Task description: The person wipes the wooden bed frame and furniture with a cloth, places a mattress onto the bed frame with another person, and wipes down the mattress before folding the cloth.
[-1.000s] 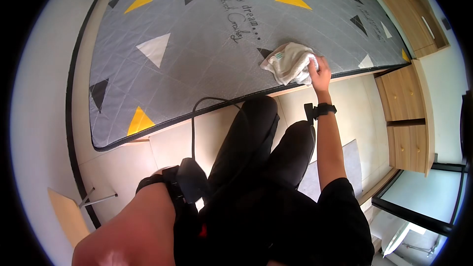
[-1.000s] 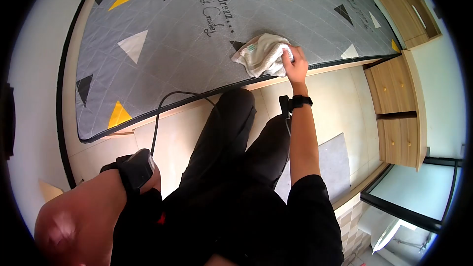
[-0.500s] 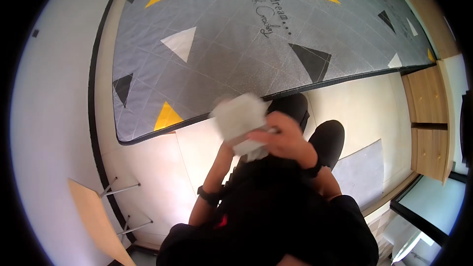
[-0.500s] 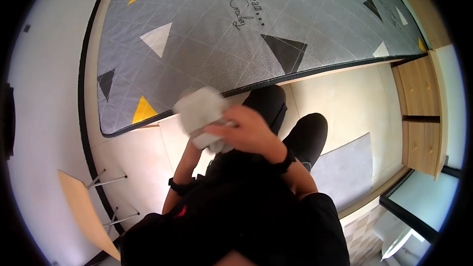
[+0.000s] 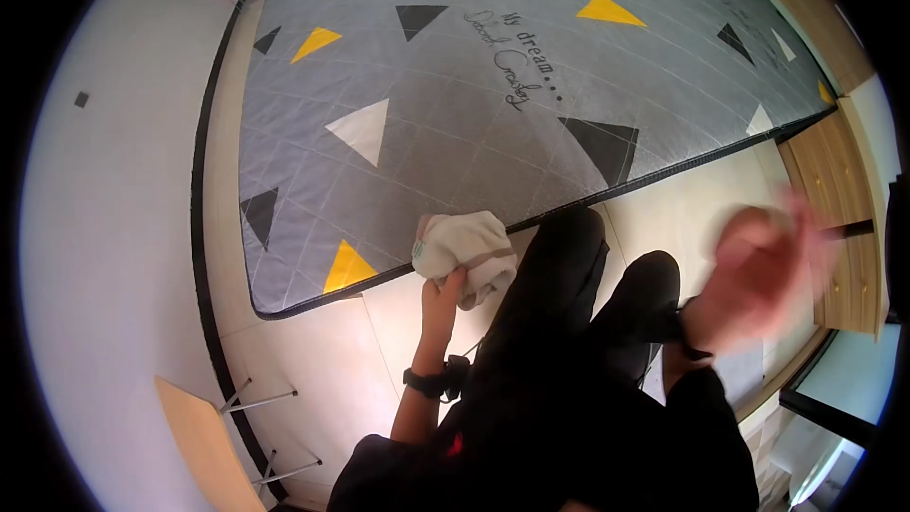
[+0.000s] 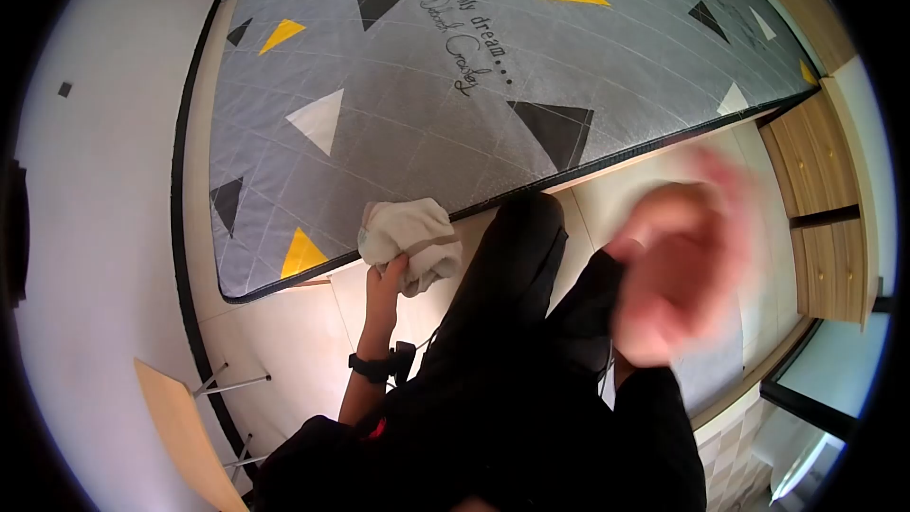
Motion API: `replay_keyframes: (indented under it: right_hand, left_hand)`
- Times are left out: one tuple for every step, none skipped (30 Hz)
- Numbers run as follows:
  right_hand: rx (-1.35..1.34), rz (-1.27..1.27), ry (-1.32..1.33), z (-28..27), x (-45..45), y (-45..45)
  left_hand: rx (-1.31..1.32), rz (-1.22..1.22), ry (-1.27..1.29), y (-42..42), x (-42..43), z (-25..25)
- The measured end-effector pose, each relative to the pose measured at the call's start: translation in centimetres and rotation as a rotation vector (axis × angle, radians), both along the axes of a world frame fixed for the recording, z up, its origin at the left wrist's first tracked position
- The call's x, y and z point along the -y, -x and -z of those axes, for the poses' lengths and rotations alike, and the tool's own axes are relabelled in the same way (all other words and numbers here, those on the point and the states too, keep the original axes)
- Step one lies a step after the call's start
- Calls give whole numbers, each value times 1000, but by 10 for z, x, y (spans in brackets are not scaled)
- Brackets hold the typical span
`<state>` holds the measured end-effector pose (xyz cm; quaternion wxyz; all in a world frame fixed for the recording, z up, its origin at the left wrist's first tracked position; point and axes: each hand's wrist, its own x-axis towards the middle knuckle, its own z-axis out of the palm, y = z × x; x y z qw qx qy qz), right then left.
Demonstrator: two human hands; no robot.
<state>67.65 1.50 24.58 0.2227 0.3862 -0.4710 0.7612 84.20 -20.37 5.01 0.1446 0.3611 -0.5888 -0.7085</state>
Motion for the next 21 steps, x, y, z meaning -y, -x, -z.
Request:
replay_keyframes:
  right_hand:
    - [-243, -13, -113, -29, -17, 5]
    - [-395, -173, -138, -54, -28, 14]
    - [-470, -501, -170, -75, -30, 25]
    - [-486, -854, -237, -91, -29, 38]
    - [-480, -1143, -322, -103, -26, 49]
    - [-454, -1357, -423, -113, -26, 58]
    - [-442, -1522, -520, -121, -24, 61]
    - [-423, -1636, -626, -126, -27, 61]
    - [-376, -1739, -752, -129, -29, 61]
    - [-298, -1843, -882, -131, -27, 60]
    - [-205, -1942, -1066, -134, -28, 60]
    - [-75, -2034, -1330, -148, -28, 58]
    - [61, -2042, -1766, -157, -30, 55]
    - [53, -2060, -1754, -152, -27, 52]
    - [32, -2053, -1757, -155, -24, 53]
    - [4, -2029, -1802, -160, -24, 56]
    - [-28, -1984, -1848, -167, -21, 61]
    - [-54, -1936, -1917, -178, -20, 67]
    - [-74, -1887, -1985, -189, -18, 74]
    - [-101, -1838, -2049, -198, -18, 80]
    - [-132, -1793, -2112, -208, -17, 87]
  left_hand:
    - [-4, 9, 10, 1, -1, 0]
    - [-3, 11, 10, 2, -2, 1]
    - [-31, 0, 11, 3, -2, 3]
    - [-60, -11, 17, 4, -1, 3]
    - [-63, -9, 29, 4, 1, 2]
    - [16, 15, 23, 1, 2, 1]
    - [74, 17, 26, 1, 2, 1]
    - [109, -28, 151, 1, -3, 13]
    - [-33, -77, 181, 2, -4, 26]
    - [-47, -65, 141, 6, -3, 21]
    - [-46, -61, 93, 2, -8, 16]
    - [-35, -67, 97, 2, -4, 8]
    - [9, -38, 103, 3, -10, 10]
    - [48, -13, 117, -2, -6, 10]
    - [46, -18, 116, -7, -3, 8]
    - [17, -21, 136, -8, -9, 13]
    - [-24, -15, 166, -3, -4, 17]
    - [26, 41, 100, -6, 1, 19]
    - [-49, 19, 105, -4, -1, 19]
    - [-48, 17, 91, -4, -3, 14]
    - [-106, 16, 54, -1, -6, 11]
